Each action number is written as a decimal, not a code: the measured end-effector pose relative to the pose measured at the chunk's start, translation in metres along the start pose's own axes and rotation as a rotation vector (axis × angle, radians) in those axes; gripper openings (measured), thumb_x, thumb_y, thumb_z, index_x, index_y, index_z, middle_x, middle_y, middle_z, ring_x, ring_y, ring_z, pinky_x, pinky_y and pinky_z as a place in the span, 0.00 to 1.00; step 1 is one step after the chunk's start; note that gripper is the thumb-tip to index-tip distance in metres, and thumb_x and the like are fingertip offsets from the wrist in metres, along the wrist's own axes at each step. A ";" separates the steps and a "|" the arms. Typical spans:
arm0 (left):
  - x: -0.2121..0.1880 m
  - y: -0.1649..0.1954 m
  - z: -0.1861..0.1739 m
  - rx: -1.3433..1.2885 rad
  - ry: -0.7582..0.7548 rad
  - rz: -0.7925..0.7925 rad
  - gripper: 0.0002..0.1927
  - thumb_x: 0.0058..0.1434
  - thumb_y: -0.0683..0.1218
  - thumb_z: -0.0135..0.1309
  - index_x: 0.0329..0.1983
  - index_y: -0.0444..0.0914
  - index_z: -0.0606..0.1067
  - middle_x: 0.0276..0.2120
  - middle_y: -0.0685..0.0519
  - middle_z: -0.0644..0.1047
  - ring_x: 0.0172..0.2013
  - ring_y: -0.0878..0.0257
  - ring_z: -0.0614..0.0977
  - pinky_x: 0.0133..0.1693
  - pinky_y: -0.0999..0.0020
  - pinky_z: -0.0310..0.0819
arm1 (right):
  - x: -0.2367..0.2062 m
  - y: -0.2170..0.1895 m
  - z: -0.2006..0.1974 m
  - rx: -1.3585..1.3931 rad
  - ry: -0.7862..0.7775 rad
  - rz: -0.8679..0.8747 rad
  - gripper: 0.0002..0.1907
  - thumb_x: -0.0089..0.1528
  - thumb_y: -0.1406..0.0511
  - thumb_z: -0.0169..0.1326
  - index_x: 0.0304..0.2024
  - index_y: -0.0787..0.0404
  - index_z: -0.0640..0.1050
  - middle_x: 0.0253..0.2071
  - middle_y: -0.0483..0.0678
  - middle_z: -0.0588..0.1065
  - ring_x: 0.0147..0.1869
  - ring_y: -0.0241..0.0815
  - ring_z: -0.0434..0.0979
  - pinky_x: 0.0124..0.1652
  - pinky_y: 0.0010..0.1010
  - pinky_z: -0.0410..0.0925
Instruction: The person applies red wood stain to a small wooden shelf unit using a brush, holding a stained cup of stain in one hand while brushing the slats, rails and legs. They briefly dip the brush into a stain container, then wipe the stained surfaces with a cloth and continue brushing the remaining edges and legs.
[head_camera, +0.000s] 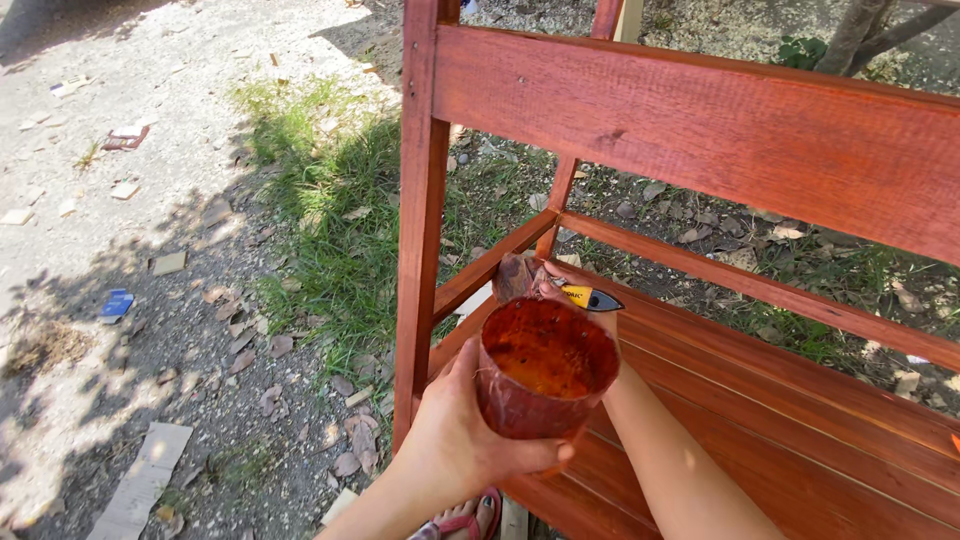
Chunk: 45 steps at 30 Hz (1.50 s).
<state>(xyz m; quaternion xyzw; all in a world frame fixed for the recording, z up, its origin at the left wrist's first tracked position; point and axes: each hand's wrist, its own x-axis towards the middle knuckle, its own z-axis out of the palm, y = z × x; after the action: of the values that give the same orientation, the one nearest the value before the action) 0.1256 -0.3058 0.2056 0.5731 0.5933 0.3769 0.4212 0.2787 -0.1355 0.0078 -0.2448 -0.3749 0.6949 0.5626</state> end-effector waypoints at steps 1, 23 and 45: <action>-0.004 0.006 0.002 0.014 0.013 0.042 0.49 0.30 0.56 0.74 0.57 0.36 0.70 0.49 0.48 0.82 0.52 0.59 0.86 0.53 0.64 0.80 | -0.013 -0.005 0.007 0.095 -0.060 0.012 0.27 0.66 0.57 0.53 0.65 0.60 0.70 0.53 0.48 0.75 0.50 0.41 0.77 0.47 0.32 0.69; 0.029 0.071 -0.025 0.208 0.178 0.302 0.45 0.33 0.59 0.74 0.54 0.35 0.74 0.44 0.47 0.85 0.44 0.59 0.88 0.48 0.64 0.80 | -0.077 -0.008 0.069 -0.026 0.168 0.073 0.11 0.64 0.63 0.58 0.46 0.62 0.78 0.37 0.48 0.82 0.35 0.41 0.84 0.35 0.31 0.77; -0.011 0.011 -0.107 0.029 0.645 0.095 0.38 0.40 0.49 0.73 0.55 0.41 0.72 0.47 0.52 0.84 0.44 0.63 0.86 0.46 0.65 0.81 | -0.045 -0.060 0.141 0.313 0.447 -0.055 0.19 0.64 0.62 0.55 0.57 0.61 0.79 0.37 0.48 0.80 0.33 0.39 0.83 0.33 0.27 0.77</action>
<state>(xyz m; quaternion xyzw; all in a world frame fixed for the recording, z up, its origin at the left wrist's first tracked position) 0.0299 -0.3124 0.2551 0.4572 0.6739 0.5499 0.1855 0.2187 -0.2079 0.1364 -0.2922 -0.1360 0.6576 0.6809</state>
